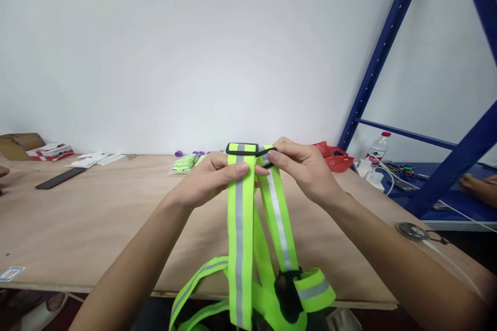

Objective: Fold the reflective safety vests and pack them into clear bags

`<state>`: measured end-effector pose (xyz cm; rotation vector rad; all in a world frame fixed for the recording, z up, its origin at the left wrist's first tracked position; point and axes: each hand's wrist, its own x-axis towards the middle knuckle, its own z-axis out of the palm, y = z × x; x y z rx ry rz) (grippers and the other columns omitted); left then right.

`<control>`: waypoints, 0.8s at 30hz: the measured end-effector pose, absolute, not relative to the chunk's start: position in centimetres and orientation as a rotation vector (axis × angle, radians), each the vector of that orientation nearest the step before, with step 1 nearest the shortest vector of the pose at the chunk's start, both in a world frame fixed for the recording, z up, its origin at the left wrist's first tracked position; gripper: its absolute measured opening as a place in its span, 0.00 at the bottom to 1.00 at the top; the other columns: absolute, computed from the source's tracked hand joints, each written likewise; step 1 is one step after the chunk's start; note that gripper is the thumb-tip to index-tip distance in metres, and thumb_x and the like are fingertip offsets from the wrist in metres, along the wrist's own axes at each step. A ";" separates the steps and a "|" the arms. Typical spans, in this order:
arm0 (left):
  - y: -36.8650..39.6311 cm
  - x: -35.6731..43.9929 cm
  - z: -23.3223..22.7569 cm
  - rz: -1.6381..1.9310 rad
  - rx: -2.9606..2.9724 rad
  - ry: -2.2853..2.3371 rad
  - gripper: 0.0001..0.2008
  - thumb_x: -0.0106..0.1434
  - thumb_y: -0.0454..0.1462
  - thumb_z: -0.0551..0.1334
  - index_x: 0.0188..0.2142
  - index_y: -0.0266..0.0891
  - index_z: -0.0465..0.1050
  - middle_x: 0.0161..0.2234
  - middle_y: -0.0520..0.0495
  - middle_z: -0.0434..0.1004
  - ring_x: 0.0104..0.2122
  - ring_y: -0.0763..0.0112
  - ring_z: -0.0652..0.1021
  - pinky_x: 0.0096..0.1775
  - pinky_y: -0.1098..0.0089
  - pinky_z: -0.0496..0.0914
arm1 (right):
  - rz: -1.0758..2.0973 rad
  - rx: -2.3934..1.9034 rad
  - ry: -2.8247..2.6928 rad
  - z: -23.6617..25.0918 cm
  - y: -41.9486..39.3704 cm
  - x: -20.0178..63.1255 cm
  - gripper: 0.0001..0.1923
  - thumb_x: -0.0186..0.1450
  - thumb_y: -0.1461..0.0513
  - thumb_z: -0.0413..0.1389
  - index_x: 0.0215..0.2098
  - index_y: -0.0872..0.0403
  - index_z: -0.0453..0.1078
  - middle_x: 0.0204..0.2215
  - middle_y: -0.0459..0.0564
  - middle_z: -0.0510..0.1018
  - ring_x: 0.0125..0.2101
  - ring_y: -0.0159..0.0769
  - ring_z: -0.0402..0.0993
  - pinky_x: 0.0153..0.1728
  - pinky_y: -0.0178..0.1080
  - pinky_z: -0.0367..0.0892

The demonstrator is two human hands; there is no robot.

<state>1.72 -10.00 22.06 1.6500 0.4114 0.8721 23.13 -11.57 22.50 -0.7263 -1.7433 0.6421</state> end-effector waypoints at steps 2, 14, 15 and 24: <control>-9.3 2.4 22.1 0.943 1.638 0.465 0.17 0.62 0.50 0.67 0.41 0.41 0.84 0.35 0.43 0.85 0.38 0.56 0.83 0.45 0.57 0.76 | 0.701 -0.729 -1.674 21.8 -10.4 23.1 0.14 0.61 0.50 0.63 0.30 0.52 0.73 0.25 0.44 0.71 0.28 0.33 0.68 0.31 0.38 0.66; -4.5 7.2 24.5 1.141 1.594 0.386 0.16 0.63 0.44 0.67 0.48 0.40 0.80 0.45 0.45 0.83 0.50 0.53 0.80 0.52 0.57 0.74 | 0.873 -0.728 -1.551 18.7 -6.9 24.2 0.18 0.61 0.45 0.62 0.35 0.51 0.73 0.32 0.47 0.78 0.36 0.40 0.76 0.37 0.42 0.72; -4.5 7.6 25.0 1.139 1.615 0.387 0.15 0.64 0.43 0.66 0.49 0.41 0.79 0.45 0.47 0.84 0.50 0.54 0.80 0.51 0.58 0.75 | 0.821 -0.728 -1.539 18.9 -6.8 24.5 0.18 0.61 0.45 0.62 0.34 0.51 0.73 0.32 0.48 0.79 0.36 0.41 0.76 0.37 0.42 0.73; -8.6 5.5 30.9 1.263 1.866 0.476 0.20 0.76 0.40 0.48 0.45 0.41 0.80 0.38 0.53 0.84 0.45 0.59 0.83 0.39 0.66 0.78 | 0.515 -0.496 -1.428 25.9 -11.1 25.6 0.04 0.65 0.60 0.60 0.39 0.46 0.77 0.37 0.44 0.81 0.33 0.38 0.79 0.34 0.40 0.77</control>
